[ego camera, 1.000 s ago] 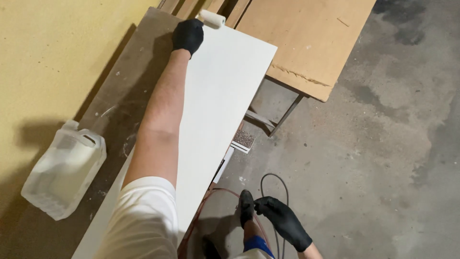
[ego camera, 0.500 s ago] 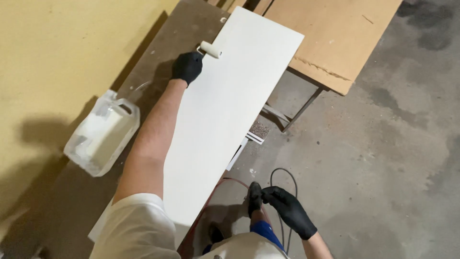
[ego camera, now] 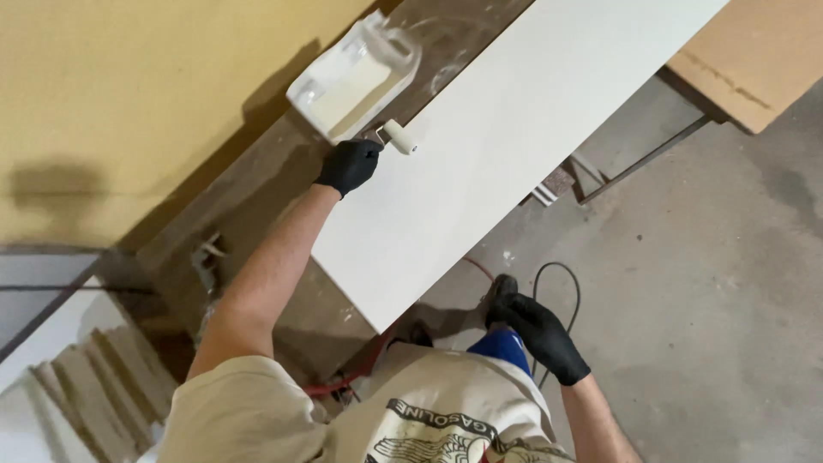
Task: The person paints a white rectangular board using a paint roller. They repeatedly roll the roller over the board's surface and dip it into a paint container to reload paint. The person also briefly touches the board with their gloved hand.
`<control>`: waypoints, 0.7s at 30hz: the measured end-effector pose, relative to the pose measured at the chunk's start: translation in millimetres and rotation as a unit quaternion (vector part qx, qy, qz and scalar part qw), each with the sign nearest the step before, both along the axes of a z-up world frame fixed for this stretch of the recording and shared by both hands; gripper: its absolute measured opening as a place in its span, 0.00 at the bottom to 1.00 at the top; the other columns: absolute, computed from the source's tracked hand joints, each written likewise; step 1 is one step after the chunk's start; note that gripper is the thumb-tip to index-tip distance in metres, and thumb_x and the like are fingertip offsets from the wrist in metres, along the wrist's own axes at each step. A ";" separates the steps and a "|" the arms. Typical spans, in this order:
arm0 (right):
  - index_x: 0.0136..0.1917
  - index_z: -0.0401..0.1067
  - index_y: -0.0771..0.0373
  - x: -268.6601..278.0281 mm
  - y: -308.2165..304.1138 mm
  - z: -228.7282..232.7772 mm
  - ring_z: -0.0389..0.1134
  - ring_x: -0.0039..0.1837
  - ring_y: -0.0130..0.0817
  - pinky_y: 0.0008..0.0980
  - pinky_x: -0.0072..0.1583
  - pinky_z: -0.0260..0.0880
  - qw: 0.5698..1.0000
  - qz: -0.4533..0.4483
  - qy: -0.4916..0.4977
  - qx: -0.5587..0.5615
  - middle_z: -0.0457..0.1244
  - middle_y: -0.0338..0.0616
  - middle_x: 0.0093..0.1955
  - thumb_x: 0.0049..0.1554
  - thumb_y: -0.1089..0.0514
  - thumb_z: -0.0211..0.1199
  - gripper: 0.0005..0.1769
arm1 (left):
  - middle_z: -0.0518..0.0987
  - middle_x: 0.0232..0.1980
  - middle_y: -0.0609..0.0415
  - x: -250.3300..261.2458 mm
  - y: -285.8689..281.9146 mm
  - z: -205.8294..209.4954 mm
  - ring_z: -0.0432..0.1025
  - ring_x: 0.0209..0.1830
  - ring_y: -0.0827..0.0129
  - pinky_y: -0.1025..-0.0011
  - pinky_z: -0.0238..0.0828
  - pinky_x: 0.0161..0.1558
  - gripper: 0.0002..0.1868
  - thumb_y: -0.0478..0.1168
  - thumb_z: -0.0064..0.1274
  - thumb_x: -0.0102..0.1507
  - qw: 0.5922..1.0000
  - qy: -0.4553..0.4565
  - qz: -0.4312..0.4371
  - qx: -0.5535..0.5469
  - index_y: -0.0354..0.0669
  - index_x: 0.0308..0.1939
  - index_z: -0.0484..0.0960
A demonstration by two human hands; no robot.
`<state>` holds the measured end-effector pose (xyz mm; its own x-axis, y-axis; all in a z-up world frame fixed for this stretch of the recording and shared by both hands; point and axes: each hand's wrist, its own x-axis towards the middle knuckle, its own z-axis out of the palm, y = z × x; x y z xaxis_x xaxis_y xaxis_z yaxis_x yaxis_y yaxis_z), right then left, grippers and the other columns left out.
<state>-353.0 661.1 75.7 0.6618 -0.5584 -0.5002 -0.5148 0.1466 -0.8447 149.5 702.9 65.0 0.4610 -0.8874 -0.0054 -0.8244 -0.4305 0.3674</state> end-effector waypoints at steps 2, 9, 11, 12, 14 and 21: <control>0.69 0.71 0.66 2.8 35.1 -5.8 0.72 0.64 0.55 0.50 0.67 0.69 1.000 0.007 0.008 0.017 0.70 0.62 0.62 0.59 0.57 0.64 0.25 | 0.83 0.33 0.46 0.5 60.1 -4.5 0.80 0.41 0.44 0.49 0.77 0.40 0.09 0.44 0.49 0.65 1.000 -0.002 0.017 0.003 0.53 0.32 0.83; 0.68 0.73 0.64 28.8 117.7 40.8 0.62 0.73 0.61 0.52 0.73 0.59 0.995 0.091 0.049 -0.011 0.65 0.62 0.70 0.61 0.41 0.61 0.31 | 0.85 0.45 0.45 -4.0 206.2 -3.2 0.77 0.50 0.40 0.47 0.78 0.48 0.13 0.50 0.47 0.68 0.994 0.055 0.087 0.047 0.54 0.43 0.86; 0.67 0.75 0.63 27.8 129.1 43.9 0.62 0.71 0.62 0.54 0.72 0.60 0.991 0.123 0.013 -0.046 0.66 0.61 0.69 0.62 0.44 0.58 0.27 | 0.84 0.49 0.45 -1.6 236.0 -11.4 0.77 0.52 0.40 0.46 0.76 0.52 0.14 0.51 0.46 0.69 0.993 0.059 0.086 0.050 0.56 0.49 0.86; 0.65 0.77 0.62 25.4 135.9 45.0 0.62 0.70 0.63 0.57 0.70 0.61 0.985 0.155 -0.022 -0.077 0.66 0.61 0.67 0.63 0.46 0.56 0.24 | 0.84 0.52 0.45 -2.5 252.4 -16.3 0.76 0.54 0.41 0.46 0.75 0.55 0.16 0.52 0.45 0.70 0.993 0.062 0.085 0.056 0.59 0.56 0.85; 0.64 0.76 0.60 16.6 139.0 11.6 0.64 0.68 0.59 0.53 0.69 0.63 0.952 0.225 -0.061 -0.199 0.67 0.57 0.66 0.66 0.50 0.52 0.21 | 0.84 0.51 0.44 -0.4 272.9 -29.8 0.76 0.54 0.41 0.45 0.75 0.55 0.16 0.52 0.46 0.70 0.994 0.047 0.084 0.048 0.58 0.55 0.85; 0.63 0.79 0.54 46.1 163.9 70.6 0.68 0.67 0.54 0.50 0.67 0.67 0.991 0.117 0.050 -0.044 0.70 0.54 0.64 0.58 0.39 0.63 0.25 | 0.84 0.48 0.42 -18.7 309.4 12.4 0.78 0.51 0.42 0.49 0.77 0.52 0.16 0.50 0.45 0.71 0.995 0.035 0.080 0.046 0.54 0.53 0.86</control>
